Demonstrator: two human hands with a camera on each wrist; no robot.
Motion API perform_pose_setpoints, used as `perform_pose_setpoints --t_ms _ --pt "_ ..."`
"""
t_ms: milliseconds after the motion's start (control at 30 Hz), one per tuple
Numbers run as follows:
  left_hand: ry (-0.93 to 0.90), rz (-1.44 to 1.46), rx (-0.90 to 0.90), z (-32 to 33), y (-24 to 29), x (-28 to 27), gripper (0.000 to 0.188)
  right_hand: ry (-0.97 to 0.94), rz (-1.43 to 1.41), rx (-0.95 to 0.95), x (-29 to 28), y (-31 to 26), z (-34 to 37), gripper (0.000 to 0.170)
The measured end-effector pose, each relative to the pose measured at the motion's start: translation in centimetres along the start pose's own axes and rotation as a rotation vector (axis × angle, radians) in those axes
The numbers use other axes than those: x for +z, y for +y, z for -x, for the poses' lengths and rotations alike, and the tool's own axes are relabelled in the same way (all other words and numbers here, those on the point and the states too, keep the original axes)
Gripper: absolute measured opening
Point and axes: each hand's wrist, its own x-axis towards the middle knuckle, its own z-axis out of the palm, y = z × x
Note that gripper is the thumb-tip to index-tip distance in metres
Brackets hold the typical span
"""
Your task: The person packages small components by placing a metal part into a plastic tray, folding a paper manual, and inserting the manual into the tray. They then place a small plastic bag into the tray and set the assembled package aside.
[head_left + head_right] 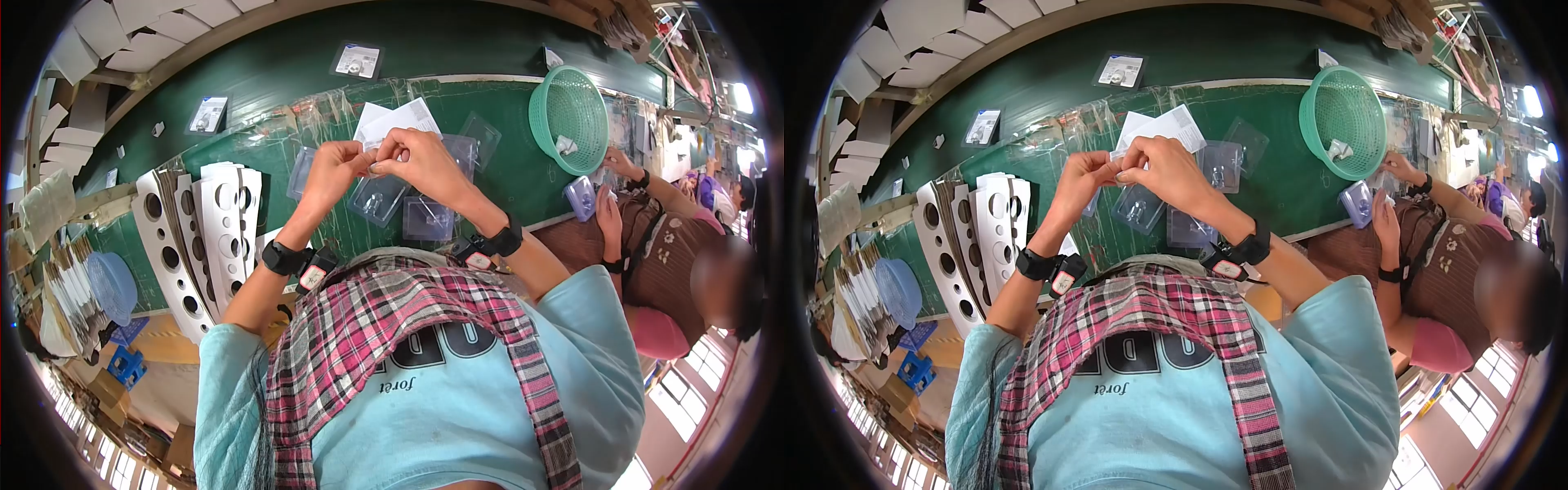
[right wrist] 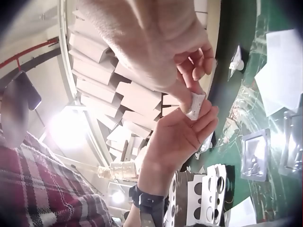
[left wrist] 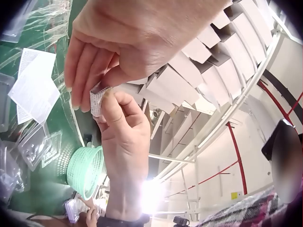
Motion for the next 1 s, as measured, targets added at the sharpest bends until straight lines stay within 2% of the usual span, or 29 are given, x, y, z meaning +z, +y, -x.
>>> perform_pose_setpoints --t_ms 200,367,400,467,567,700,900,1000 --pt "0.036 -0.024 0.026 0.1 -0.3 0.0 0.028 0.029 0.017 0.029 0.3 -0.2 -0.2 0.019" --pt "0.024 -0.317 0.017 0.8 2.1 0.0 0.023 0.120 0.014 0.069 0.8 -0.1 0.0 0.023" --pt "0.023 -0.381 0.005 0.9 2.7 0.0 0.022 0.242 0.078 -0.033 1.1 0.4 -0.1 0.023" --pt "-0.016 -0.390 0.094 1.0 2.8 -0.3 0.018 0.483 0.209 -0.234 1.9 1.8 -0.4 0.025" --pt "-0.018 -0.325 0.142 1.4 3.5 -0.2 0.022 0.015 -0.248 0.120 0.8 2.7 -0.3 0.030" --pt "0.076 -0.064 0.173 1.4 1.9 0.4 0.030 0.053 -0.473 0.169 0.7 3.3 -0.5 0.027" --pt "-0.075 0.090 0.110 1.5 1.1 0.0 0.027 0.023 -0.635 0.241 1.2 3.3 -0.1 0.023" --pt "-0.062 0.092 0.084 1.7 0.9 0.0 0.022 0.011 -0.637 0.243 1.4 3.4 0.2 0.021"
